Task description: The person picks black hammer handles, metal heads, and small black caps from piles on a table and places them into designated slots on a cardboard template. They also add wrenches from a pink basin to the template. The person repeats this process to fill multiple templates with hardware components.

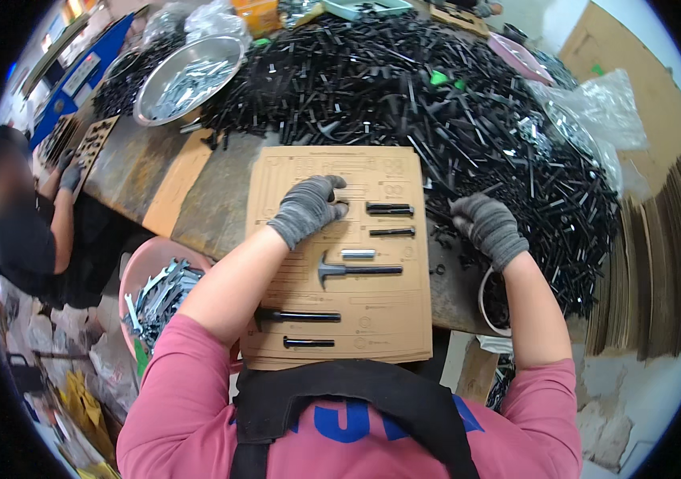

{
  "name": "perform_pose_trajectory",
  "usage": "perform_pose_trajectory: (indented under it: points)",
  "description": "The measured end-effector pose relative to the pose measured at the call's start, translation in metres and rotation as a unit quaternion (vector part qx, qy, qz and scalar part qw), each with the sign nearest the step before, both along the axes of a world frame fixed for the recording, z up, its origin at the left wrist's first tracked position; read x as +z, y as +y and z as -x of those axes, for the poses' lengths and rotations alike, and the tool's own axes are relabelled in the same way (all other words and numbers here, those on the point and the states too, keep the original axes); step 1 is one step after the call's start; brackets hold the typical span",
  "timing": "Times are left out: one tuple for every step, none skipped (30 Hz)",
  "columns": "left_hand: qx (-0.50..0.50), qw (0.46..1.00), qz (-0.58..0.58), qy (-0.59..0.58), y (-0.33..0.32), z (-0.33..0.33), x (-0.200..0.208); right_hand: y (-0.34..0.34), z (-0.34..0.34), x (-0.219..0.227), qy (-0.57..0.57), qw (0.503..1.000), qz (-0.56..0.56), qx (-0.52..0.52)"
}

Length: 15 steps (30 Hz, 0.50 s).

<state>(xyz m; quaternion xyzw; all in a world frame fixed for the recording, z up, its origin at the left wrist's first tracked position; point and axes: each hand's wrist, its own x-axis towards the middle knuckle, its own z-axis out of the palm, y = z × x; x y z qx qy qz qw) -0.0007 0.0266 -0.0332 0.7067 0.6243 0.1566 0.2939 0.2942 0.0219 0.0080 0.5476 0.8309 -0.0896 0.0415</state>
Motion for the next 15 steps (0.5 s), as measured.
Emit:
perform_pose_trajectory:
  points:
    - [-0.022,0.999,-0.046,-0.011,-0.005,-0.008,0.011,-0.008,-0.016,-0.003,-0.057,0.998,0.032,-0.005]
    - [-0.050,0.997,-0.057,-0.035,-0.009,-0.020,0.016,-0.018,-0.022,-0.006,-0.084,0.995,0.055,-0.012]
    - [-0.078,0.993,-0.067,-0.059,-0.012,-0.038,0.019,-0.027,-0.023,-0.010,-0.120,0.991,0.057,-0.014]
    - [-0.102,0.988,-0.080,-0.083,-0.014,-0.054,0.022,-0.033,-0.021,-0.012,-0.155,0.986,0.057,-0.013]
    - [-0.201,0.975,-0.087,-0.034,-0.007,-0.071,0.018,-0.034,-0.020,-0.022,-0.179,0.982,0.043,-0.042]
    - [-0.231,0.959,-0.162,0.008,-0.009,-0.092,0.006,-0.036,-0.017,-0.026,-0.203,0.973,0.060,-0.091]
    - [-0.273,0.955,-0.118,0.023,-0.017,-0.110,0.027,-0.041,-0.014,-0.025,-0.210,0.968,0.078,-0.110]
    - [-0.323,0.930,-0.151,0.084,-0.014,-0.127,0.019,-0.043,-0.006,-0.022,-0.216,0.964,0.093,-0.121]
    - [-0.354,0.908,-0.123,0.187,-0.012,-0.146,0.014,-0.041,0.000,-0.019,-0.230,0.956,0.141,-0.120]
    - [-0.381,0.886,-0.134,0.226,-0.012,-0.162,0.013,-0.042,-0.004,-0.031,-0.220,0.958,0.123,-0.138]
    - [-0.381,0.878,-0.126,0.262,-0.013,-0.176,0.010,-0.043,0.000,-0.028,-0.208,0.957,0.126,-0.156]
    - [-0.380,0.868,-0.117,0.297,-0.014,-0.185,0.003,-0.043,0.004,-0.025,-0.196,0.956,0.128,-0.175]
    - [-0.373,0.869,-0.123,0.300,-0.011,-0.191,-0.006,-0.042,0.000,-0.029,-0.194,0.958,0.127,-0.170]
    - [-0.365,0.871,-0.130,0.303,-0.008,-0.195,-0.013,-0.041,-0.004,-0.034,-0.193,0.959,0.124,-0.164]
    - [-0.356,0.872,-0.137,0.307,-0.005,-0.199,-0.019,-0.040,-0.006,-0.036,-0.192,0.961,0.121,-0.157]
